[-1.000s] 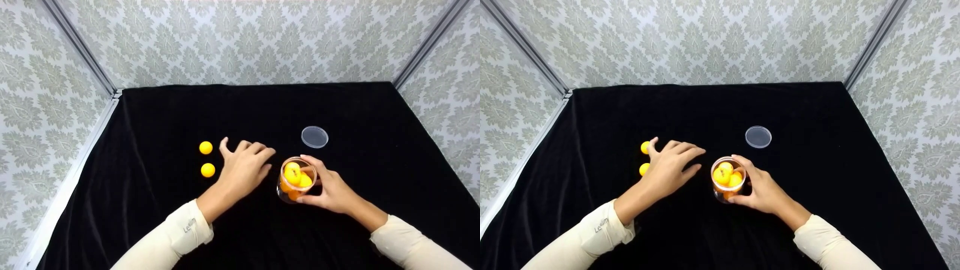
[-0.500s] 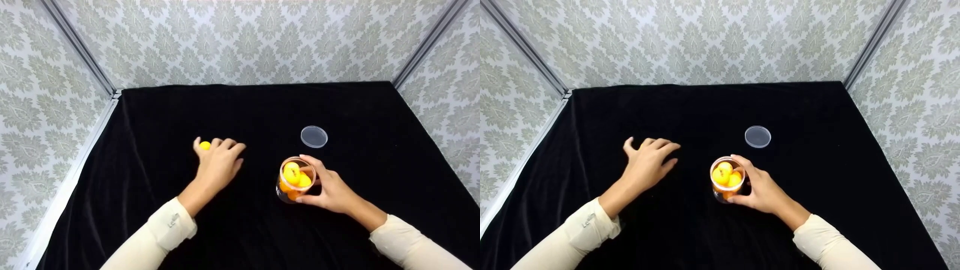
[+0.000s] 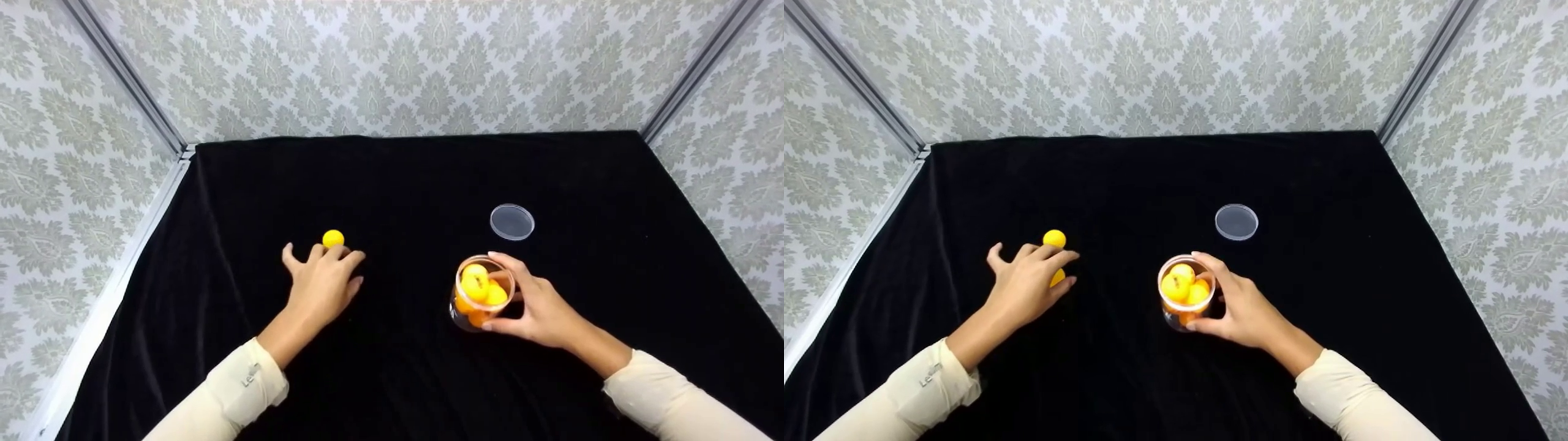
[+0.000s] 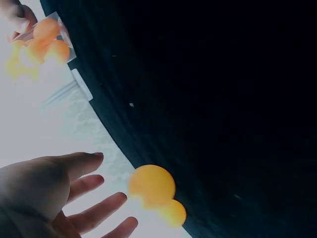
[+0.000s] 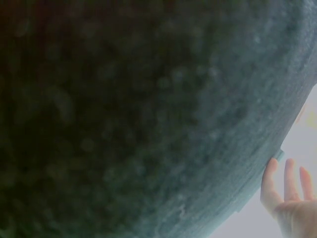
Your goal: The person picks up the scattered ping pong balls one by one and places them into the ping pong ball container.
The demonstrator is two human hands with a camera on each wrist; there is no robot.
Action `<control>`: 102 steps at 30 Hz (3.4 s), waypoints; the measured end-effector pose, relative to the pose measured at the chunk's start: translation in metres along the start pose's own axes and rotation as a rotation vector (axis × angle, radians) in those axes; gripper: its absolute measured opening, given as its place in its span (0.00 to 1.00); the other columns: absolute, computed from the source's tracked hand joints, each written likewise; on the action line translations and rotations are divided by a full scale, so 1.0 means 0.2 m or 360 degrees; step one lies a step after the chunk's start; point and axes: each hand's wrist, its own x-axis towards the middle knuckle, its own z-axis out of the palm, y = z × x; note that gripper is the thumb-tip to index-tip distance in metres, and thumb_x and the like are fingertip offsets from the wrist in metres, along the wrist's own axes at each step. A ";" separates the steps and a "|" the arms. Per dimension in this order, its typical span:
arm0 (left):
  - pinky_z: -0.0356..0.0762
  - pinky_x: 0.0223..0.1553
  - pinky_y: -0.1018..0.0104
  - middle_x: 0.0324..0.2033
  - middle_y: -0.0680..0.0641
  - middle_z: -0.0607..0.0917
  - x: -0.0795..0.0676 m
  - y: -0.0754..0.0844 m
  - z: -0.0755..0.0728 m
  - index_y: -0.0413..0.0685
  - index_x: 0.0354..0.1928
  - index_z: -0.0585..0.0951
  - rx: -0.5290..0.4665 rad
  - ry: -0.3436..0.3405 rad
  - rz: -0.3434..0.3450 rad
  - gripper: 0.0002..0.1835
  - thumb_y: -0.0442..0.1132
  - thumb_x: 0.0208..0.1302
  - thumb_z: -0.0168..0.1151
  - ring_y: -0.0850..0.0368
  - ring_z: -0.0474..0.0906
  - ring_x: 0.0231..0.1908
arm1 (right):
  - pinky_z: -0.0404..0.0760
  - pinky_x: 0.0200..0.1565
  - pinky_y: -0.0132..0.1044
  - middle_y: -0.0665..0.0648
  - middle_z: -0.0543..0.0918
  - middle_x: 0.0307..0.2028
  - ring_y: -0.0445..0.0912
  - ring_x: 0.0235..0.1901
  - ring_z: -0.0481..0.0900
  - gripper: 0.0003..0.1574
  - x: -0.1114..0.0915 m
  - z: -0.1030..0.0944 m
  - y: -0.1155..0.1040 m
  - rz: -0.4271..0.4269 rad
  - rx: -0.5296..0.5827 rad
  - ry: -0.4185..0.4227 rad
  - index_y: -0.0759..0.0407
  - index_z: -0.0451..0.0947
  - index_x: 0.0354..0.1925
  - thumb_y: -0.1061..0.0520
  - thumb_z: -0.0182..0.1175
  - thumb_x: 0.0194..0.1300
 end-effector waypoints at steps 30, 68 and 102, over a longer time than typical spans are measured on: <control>0.49 0.61 0.15 0.44 0.48 0.88 -0.08 -0.12 0.03 0.58 0.54 0.85 0.0060 -0.0125 -0.0055 0.24 0.41 0.52 0.78 0.42 0.80 0.46 | 0.87 0.46 0.35 0.49 0.86 0.53 0.44 0.50 0.86 0.67 0.00 0.01 0.00 -0.0005 -0.0007 0.0002 0.50 0.56 0.77 0.43 0.82 0.48; 0.53 0.61 0.18 0.44 0.55 0.87 0.21 0.52 -0.14 0.65 0.55 0.83 -0.0106 0.0076 0.0286 0.18 0.49 0.63 0.71 0.50 0.78 0.48 | 0.86 0.46 0.34 0.50 0.84 0.56 0.44 0.52 0.85 0.67 -0.01 -0.01 0.00 -0.0007 -0.0009 0.0021 0.50 0.56 0.77 0.43 0.82 0.47; 0.57 0.63 0.21 0.44 0.60 0.86 0.24 0.85 -0.20 0.68 0.52 0.81 -0.0117 0.0079 0.0487 0.16 0.55 0.63 0.70 0.56 0.78 0.50 | 0.87 0.44 0.34 0.46 0.84 0.51 0.41 0.45 0.86 0.62 0.00 0.00 -0.01 0.0061 -0.0009 -0.0062 0.48 0.58 0.74 0.41 0.80 0.50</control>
